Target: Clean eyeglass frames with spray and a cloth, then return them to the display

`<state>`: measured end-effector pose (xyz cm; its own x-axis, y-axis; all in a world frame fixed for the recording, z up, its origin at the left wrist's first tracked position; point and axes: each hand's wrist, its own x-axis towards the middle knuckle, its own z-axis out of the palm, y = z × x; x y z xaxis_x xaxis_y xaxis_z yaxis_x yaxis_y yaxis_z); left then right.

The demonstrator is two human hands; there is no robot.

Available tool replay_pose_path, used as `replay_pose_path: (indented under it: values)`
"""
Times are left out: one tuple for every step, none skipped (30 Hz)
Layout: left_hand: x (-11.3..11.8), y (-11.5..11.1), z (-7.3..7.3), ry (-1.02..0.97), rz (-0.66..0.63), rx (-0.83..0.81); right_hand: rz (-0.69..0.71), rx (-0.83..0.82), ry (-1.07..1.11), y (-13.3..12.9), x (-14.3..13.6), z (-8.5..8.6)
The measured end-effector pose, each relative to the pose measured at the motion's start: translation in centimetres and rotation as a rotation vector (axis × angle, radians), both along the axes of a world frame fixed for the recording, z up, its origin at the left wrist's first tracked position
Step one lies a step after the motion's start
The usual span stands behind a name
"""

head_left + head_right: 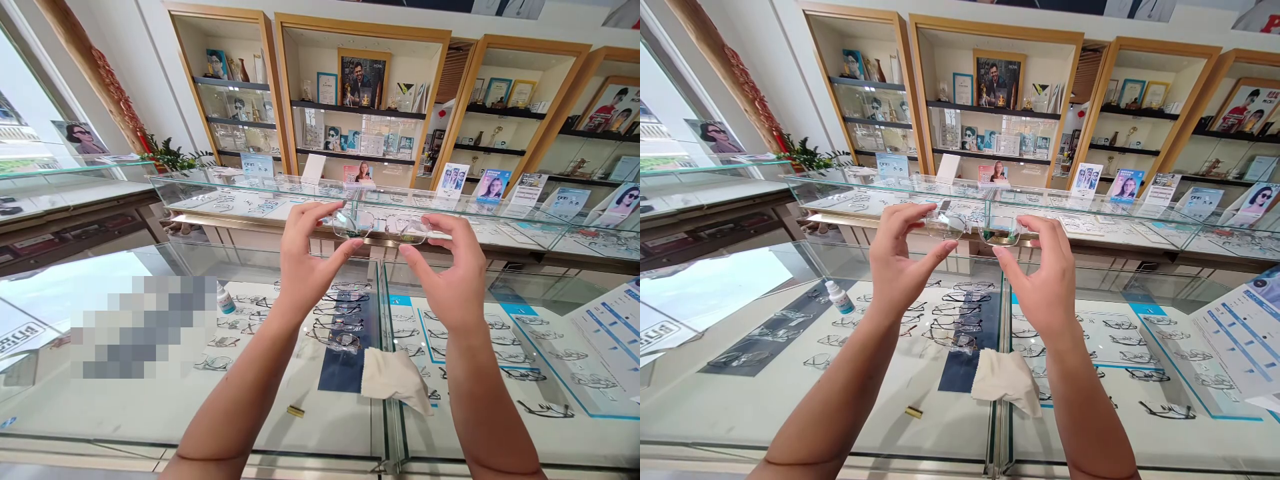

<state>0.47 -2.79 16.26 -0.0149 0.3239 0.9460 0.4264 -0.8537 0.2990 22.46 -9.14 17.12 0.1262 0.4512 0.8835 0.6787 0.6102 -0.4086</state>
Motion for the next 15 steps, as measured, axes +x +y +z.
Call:
replay_pose_path:
  values:
    - [0.0,0.0,0.0,-0.001,0.009,0.008,-0.002,0.0,-0.003,0.0,0.0,0.0]
    - [0.1,0.0,0.0,-0.003,0.023,0.023,0.0,-0.003,-0.003,0.1,0.1,-0.1]
    - [0.1,-0.2,0.0,-0.004,0.04,0.041,0.004,-0.011,-0.001,0.2,0.2,-0.1]
    - [0.2,-0.3,0.0,-0.005,0.059,0.061,0.013,-0.025,0.003,0.3,0.3,-0.2]
    - [0.2,-0.5,0.1,-0.006,0.079,0.08,0.024,-0.041,0.008,0.5,0.3,-0.3]
    - [0.2,-0.7,0.1,-0.007,0.098,0.098,0.037,-0.06,0.015,0.5,0.4,-0.4]
    - [0.3,-0.8,0.2,-0.008,0.116,0.113,0.05,-0.075,0.023,0.6,0.5,-0.4]
    - [0.3,-0.9,0.2,-0.009,0.131,0.124,0.06,-0.087,0.031,0.7,0.5,-0.5]
    - [0.3,-1.0,0.2,-0.009,0.143,0.131,0.067,-0.091,0.038,0.7,0.5,-0.5]
    - [0.3,-1.0,0.2,-0.009,0.152,0.136,0.07,-0.09,0.044,0.6,0.4,-0.5]
    - [0.3,-1.0,0.2,-0.007,0.156,0.139,0.07,-0.087,0.046,0.6,0.4,-0.4]
    - [0.3,-0.9,0.2,-0.008,0.155,0.144,0.068,-0.083,0.045,0.6,0.4,-0.4]
    - [0.3,-0.8,0.1,-0.01,0.149,0.151,0.063,-0.078,0.044,0.5,0.3,-0.4]
    - [0.3,-0.7,0.1,-0.015,0.14,0.158,0.057,-0.071,0.043,0.5,0.3,-0.3]
    - [0.3,-0.5,0.0,-0.019,0.13,0.164,0.049,-0.063,0.042,0.4,0.2,-0.3]
